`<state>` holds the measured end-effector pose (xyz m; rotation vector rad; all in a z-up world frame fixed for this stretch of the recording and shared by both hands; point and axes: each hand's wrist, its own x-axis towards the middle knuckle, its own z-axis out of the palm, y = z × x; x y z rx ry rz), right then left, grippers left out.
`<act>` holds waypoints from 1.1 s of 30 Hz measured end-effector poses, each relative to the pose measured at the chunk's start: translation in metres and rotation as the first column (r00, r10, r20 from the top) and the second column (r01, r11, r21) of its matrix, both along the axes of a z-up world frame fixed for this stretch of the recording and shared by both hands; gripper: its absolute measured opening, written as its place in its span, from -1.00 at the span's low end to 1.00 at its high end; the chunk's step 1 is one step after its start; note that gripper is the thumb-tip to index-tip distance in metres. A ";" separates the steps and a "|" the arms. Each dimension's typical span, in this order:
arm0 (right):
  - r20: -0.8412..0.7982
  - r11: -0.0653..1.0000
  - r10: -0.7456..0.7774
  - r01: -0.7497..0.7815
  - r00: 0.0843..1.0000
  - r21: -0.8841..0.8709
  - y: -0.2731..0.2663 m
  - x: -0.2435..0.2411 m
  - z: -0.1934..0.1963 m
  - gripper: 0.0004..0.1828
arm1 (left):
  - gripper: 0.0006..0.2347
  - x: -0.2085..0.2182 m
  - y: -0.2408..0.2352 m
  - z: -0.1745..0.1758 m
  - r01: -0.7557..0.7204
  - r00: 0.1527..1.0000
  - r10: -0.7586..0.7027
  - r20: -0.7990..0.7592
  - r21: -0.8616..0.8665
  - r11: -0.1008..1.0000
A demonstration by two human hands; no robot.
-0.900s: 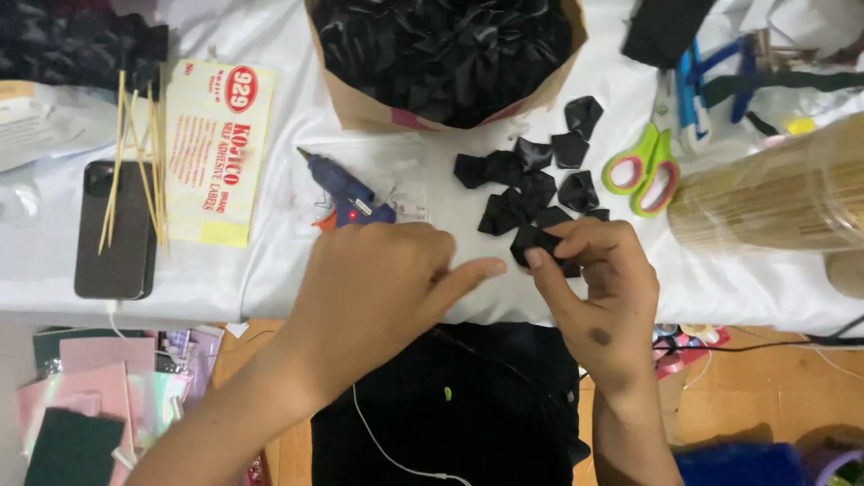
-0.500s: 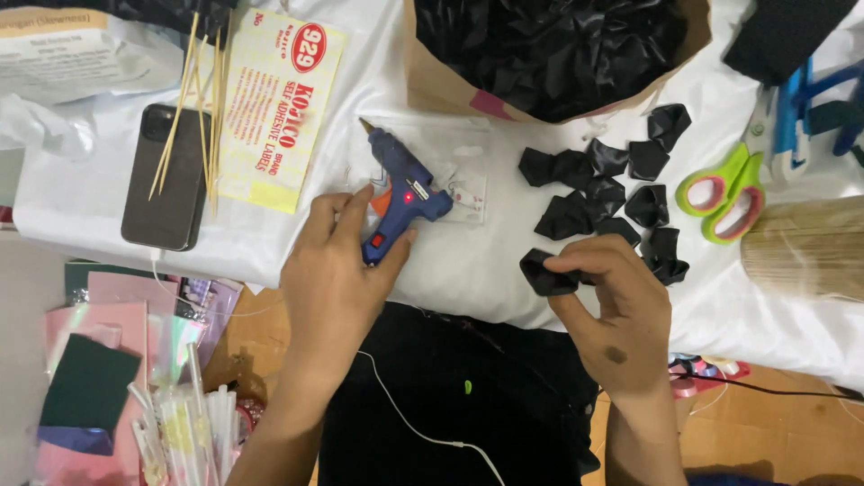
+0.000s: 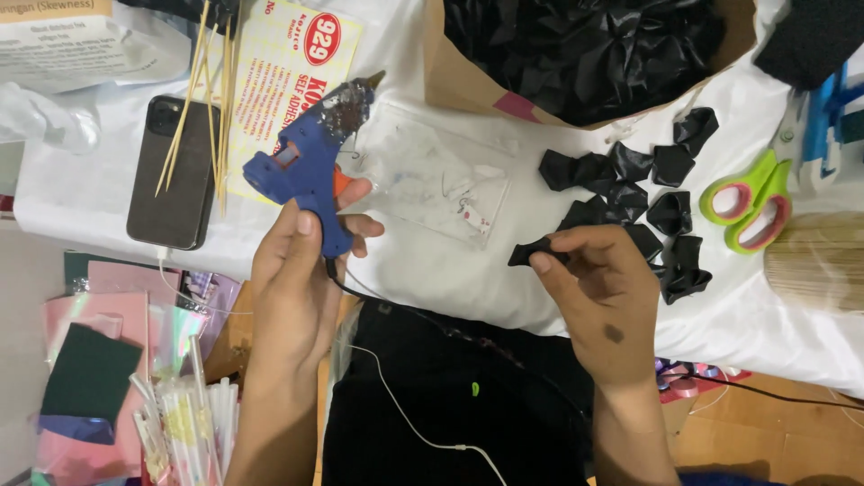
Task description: The person uses a hot glue gun to attach small black fabric pieces together one by one, forming a continuous ruffled strip. They repeatedly apply glue, press the pieces, and place the growing strip on the table.
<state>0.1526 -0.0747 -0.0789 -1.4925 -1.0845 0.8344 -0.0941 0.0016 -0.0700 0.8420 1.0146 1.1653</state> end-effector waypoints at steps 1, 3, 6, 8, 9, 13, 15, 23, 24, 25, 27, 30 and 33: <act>0.000 1.000 0.004 -0.004 1.000 0.002 0.001 0.000 0.000 -0.82 | -0.54 -0.003 -0.001 -0.003 -0.004 1.000 0.004 0.000 0.002 1.000; -0.059 1.000 -0.015 0.015 0.998 0.010 0.001 0.000 0.001 -0.76 | -0.52 -0.009 -0.004 -0.008 0.097 0.934 -0.068 0.350 -0.067 0.993; -0.144 0.998 0.057 -0.050 0.988 0.046 0.003 -0.006 0.010 -0.73 | -0.43 -0.002 -0.006 -0.011 0.163 0.912 -0.162 0.378 0.027 0.986; -0.152 0.998 0.060 -0.057 0.987 0.020 0.006 -0.010 0.013 -0.68 | -0.64 0.007 -0.007 -0.021 0.100 0.962 -0.121 0.247 0.093 0.991; -0.161 0.998 0.065 -0.067 0.985 -0.004 0.008 -0.011 0.015 -0.62 | -0.81 0.012 -0.008 -0.026 0.044 0.991 -0.064 0.114 0.168 0.985; -0.162 0.999 0.048 -0.044 0.986 0.027 0.012 -0.015 0.019 -0.71 | -0.65 0.018 -0.019 -0.015 0.079 0.906 0.034 -0.421 0.247 0.966; -0.174 0.999 0.040 -0.037 0.984 0.022 0.016 -0.014 0.022 -0.77 | -0.74 0.012 -0.030 -0.037 0.157 0.744 0.131 -0.655 0.361 0.919; -0.189 0.999 0.004 -0.014 0.982 -0.052 0.019 -0.007 0.017 -0.69 | -0.63 0.037 -0.028 -0.018 0.440 0.734 0.286 -0.616 0.752 0.490; -0.193 0.997 -0.041 0.027 0.980 -0.072 0.019 -0.007 0.015 -0.81 | -0.65 0.039 -0.029 -0.017 0.448 0.727 0.305 -0.615 0.761 0.469; -0.192 0.997 -0.046 0.032 0.980 -0.073 0.018 -0.006 0.013 -0.81 | -0.65 0.040 -0.028 -0.018 0.450 0.729 0.301 -0.615 0.761 0.468; -0.272 0.999 -0.045 0.048 0.961 0.006 0.018 -0.006 0.011 -0.86 | -0.65 0.041 -0.028 -0.019 0.448 0.724 0.307 -0.618 0.759 0.473; -0.246 0.999 -0.040 0.041 0.968 -0.002 0.017 -0.005 0.014 -0.85 | -0.63 0.043 -0.026 -0.019 0.444 0.724 0.320 -0.611 0.768 0.462; -0.235 1.000 0.006 0.001 0.972 0.027 0.017 -0.003 0.017 -0.87 | -0.63 0.043 -0.026 -0.019 0.452 0.711 0.341 -0.615 0.771 0.449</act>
